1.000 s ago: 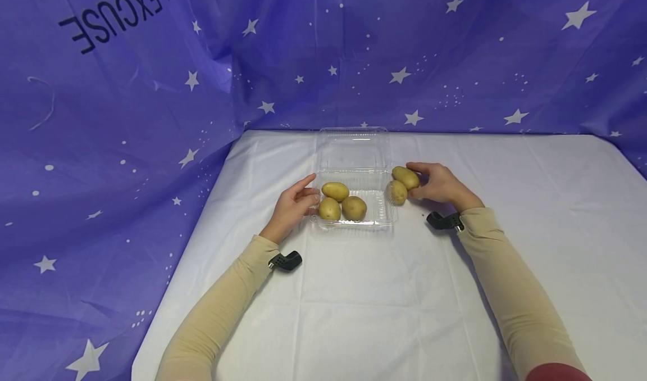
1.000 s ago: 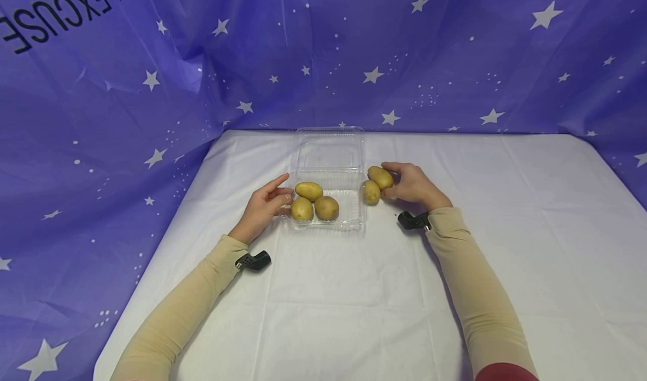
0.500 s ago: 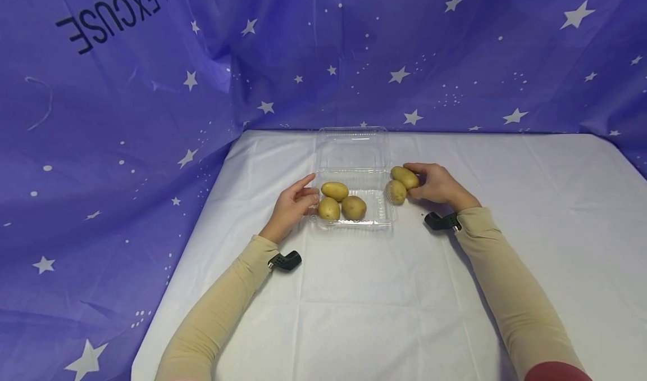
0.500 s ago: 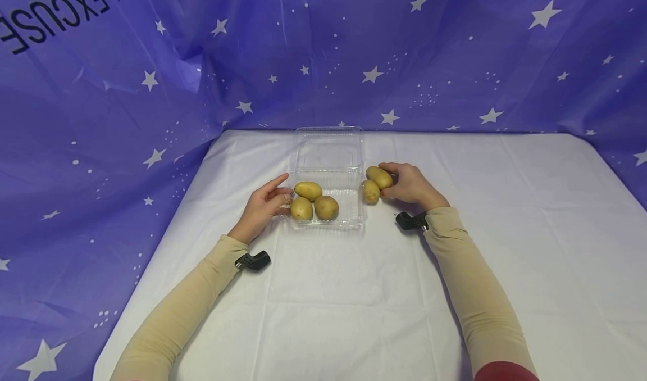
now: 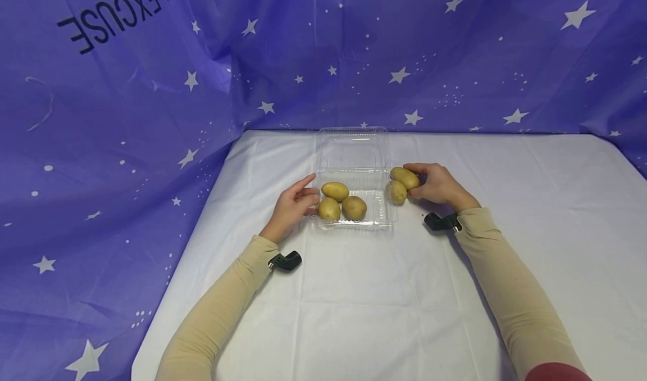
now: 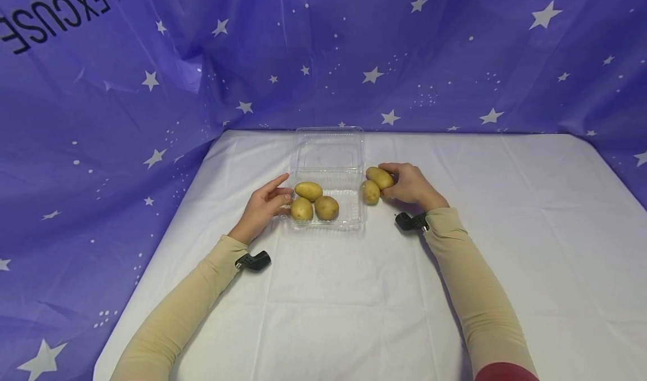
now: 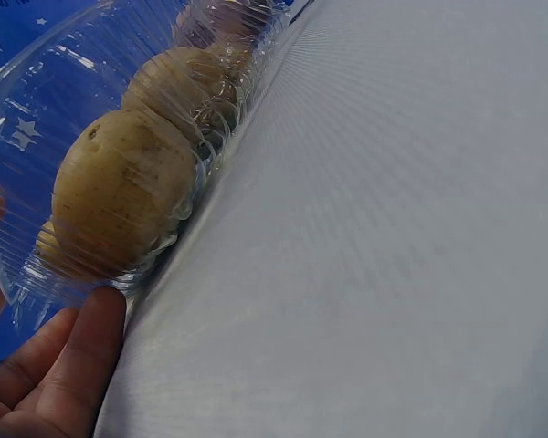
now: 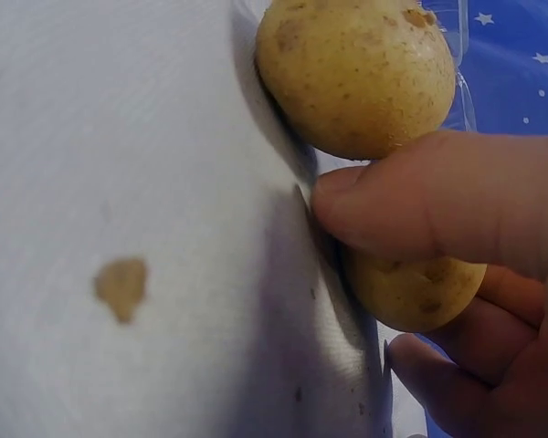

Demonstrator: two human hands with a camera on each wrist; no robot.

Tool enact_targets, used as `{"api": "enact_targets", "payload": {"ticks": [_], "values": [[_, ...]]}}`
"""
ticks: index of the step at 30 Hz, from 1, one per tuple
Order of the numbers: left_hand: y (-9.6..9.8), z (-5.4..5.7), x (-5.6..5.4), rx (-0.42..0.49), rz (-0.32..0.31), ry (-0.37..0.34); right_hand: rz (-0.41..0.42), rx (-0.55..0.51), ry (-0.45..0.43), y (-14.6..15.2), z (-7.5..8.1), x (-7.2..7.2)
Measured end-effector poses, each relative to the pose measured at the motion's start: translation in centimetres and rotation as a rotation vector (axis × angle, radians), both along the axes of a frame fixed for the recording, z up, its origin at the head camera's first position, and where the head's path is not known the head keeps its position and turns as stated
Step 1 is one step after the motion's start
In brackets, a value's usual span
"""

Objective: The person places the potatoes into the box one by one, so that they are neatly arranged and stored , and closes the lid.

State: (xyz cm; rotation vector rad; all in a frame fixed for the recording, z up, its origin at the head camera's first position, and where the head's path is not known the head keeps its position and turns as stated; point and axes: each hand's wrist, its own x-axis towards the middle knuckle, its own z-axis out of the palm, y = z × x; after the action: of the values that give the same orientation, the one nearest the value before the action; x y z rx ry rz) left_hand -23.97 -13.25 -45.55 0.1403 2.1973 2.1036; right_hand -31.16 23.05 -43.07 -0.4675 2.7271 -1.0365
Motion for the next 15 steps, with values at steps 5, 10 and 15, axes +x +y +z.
{"api": "enact_targets", "payload": {"ticks": [5, 10, 15], "values": [[0.05, 0.05, 0.05, -0.006, 0.001, -0.002, -0.004, -0.002, -0.011, 0.04, -0.03, 0.02], [0.10, 0.05, 0.03, 0.002, 0.006, -0.009, -0.004, -0.018, -0.008, 0.14, 0.02, -0.01], [0.07, 0.16, 0.06, -0.007, 0.006, -0.008, -0.008, -0.048, 0.013, 0.32, 0.14, -0.15]]}}
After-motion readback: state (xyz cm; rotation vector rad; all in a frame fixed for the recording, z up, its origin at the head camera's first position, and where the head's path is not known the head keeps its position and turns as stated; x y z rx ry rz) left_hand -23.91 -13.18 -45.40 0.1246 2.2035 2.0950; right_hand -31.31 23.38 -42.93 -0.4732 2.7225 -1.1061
